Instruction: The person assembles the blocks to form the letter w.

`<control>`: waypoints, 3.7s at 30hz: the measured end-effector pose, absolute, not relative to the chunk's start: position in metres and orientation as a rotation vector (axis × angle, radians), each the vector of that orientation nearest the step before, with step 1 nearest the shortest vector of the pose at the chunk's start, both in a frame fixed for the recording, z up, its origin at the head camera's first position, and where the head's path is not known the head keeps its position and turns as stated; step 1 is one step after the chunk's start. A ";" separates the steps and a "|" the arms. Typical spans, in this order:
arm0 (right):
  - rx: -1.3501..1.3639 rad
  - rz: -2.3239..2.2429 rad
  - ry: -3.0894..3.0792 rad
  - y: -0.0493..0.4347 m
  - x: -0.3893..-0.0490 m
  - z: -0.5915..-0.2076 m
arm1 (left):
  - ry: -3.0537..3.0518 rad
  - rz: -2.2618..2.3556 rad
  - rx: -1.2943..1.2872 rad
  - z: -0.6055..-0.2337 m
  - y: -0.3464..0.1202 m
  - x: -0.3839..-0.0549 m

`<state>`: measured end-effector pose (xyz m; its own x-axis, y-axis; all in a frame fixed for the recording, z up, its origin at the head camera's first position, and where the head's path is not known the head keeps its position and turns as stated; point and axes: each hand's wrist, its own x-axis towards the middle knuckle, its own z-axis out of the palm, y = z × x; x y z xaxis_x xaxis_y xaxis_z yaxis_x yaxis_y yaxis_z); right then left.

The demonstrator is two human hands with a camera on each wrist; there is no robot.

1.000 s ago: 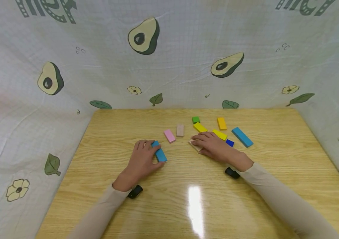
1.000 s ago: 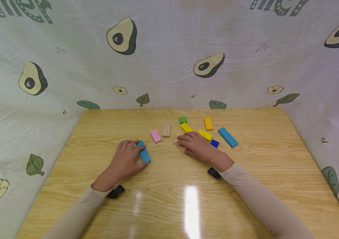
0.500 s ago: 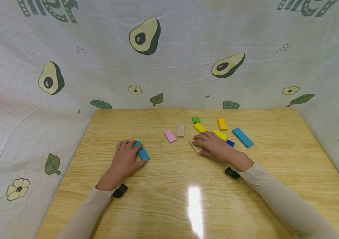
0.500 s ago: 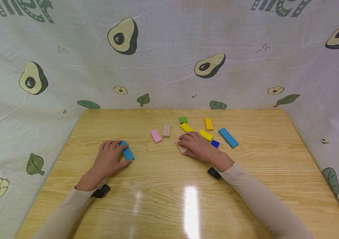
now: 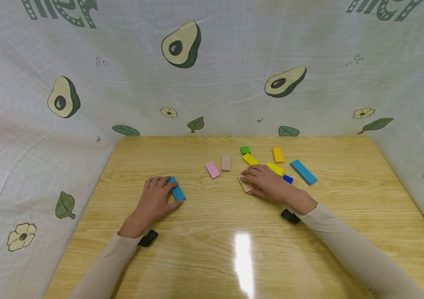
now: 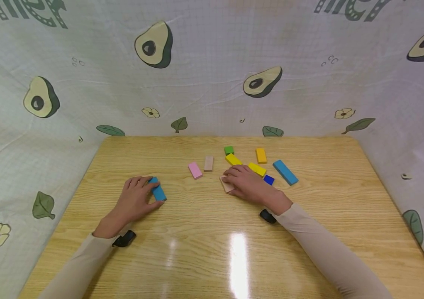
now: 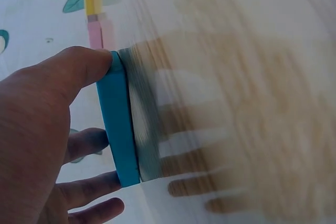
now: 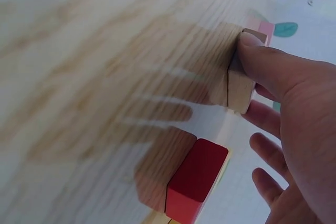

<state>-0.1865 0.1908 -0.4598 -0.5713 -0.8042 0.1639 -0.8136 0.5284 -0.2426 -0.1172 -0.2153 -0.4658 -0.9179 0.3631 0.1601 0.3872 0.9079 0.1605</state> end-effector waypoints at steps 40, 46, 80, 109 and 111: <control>1.536 0.471 -2.577 0.116 -0.199 -0.424 | -2.963 -0.281 -0.606 -0.464 -0.215 -0.113; 1.551 0.436 -2.587 0.098 -0.203 -0.424 | -2.972 -0.290 -0.602 -0.465 -0.217 -0.114; 1.484 0.272 -2.788 0.011 -0.229 -0.427 | -2.957 -0.290 -0.616 -0.468 -0.219 -0.113; 1.306 0.337 -2.986 -0.050 -0.247 -0.438 | -2.999 -0.259 -0.605 -0.465 -0.218 -0.114; 1.298 0.335 -2.997 -0.053 -0.247 -0.438 | -2.994 -0.263 -0.607 -0.465 -0.218 -0.113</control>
<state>-0.2474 -0.0527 -0.4380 -0.6788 -0.7328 -0.0483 -0.7040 0.6680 -0.2412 -0.1130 -0.2181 -0.4648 -0.9189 0.3796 0.1074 0.3926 0.9070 0.1525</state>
